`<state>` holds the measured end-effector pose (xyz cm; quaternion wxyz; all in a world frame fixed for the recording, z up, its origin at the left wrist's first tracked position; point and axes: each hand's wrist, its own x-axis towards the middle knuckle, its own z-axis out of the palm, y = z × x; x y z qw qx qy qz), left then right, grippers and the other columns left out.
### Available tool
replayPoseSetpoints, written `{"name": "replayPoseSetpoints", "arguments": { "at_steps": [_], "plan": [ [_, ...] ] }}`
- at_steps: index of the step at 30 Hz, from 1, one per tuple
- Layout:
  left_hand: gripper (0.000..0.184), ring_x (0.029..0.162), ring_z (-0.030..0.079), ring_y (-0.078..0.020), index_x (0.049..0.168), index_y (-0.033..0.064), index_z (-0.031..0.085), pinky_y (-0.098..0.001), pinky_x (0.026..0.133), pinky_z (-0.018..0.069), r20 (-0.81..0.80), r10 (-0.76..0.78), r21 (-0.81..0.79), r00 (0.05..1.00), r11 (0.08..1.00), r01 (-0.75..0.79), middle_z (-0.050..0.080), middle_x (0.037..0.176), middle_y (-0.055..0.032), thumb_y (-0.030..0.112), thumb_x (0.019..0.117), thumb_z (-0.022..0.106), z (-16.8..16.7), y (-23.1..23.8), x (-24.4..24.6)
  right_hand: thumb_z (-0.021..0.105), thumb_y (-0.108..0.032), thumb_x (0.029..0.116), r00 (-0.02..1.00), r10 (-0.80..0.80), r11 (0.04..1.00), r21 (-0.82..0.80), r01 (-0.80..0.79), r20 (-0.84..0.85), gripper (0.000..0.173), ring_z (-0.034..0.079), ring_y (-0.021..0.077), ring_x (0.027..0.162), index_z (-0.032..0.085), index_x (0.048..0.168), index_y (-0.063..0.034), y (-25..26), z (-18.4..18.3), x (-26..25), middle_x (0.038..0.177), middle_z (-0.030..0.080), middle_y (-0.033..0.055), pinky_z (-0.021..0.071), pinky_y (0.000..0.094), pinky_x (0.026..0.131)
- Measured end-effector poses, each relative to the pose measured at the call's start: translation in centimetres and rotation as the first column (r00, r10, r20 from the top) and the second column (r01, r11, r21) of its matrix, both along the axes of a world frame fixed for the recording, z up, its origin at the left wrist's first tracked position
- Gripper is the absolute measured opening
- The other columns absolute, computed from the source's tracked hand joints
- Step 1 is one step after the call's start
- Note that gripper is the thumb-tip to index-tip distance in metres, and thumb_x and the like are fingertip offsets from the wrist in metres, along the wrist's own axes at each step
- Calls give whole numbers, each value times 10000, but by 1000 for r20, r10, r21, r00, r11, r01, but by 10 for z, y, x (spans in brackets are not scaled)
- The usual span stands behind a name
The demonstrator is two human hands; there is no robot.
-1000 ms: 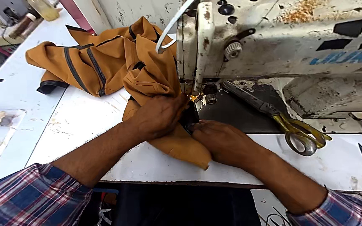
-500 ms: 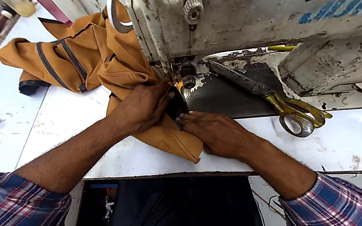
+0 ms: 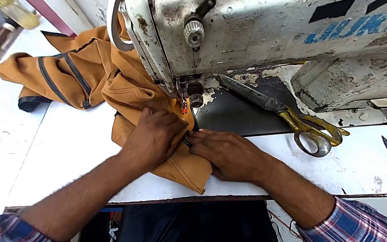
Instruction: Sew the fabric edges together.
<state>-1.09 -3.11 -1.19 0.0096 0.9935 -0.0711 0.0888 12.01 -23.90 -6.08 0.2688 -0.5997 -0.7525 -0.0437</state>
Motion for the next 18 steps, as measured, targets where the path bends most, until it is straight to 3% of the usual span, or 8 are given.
{"name": "replayPoseSetpoints", "arguments": {
  "at_steps": [4,11,18],
  "plan": [
    [315,1109,648,-275,1200,154,751,-522,922,462,71,53,32,996,998,-55,721,1159,-51,210,937,587,-14,-9,-6,609,-178,900,1000,-10,1000,9,10,3,267,634,228,1279,731,1125,-102,0,-1,0,1213,731,86,464,357,1143],
    [314,1086,652,-250,1192,161,753,-507,942,472,99,13,18,995,1000,-15,714,1111,-39,180,912,613,-19,-4,-4,557,-212,939,999,-43,999,23,42,10,258,627,215,1290,731,1104,-114,-1,-5,-1,1245,721,90,463,362,1149],
    [296,1085,657,-254,1174,158,741,-510,917,482,98,-55,4,994,998,55,710,1130,-48,140,928,579,-20,18,7,529,-324,974,996,-93,993,-80,91,-16,394,474,164,1445,668,1286,-129,2,-7,-2,1430,622,45,355,351,1231]
  ]
}}
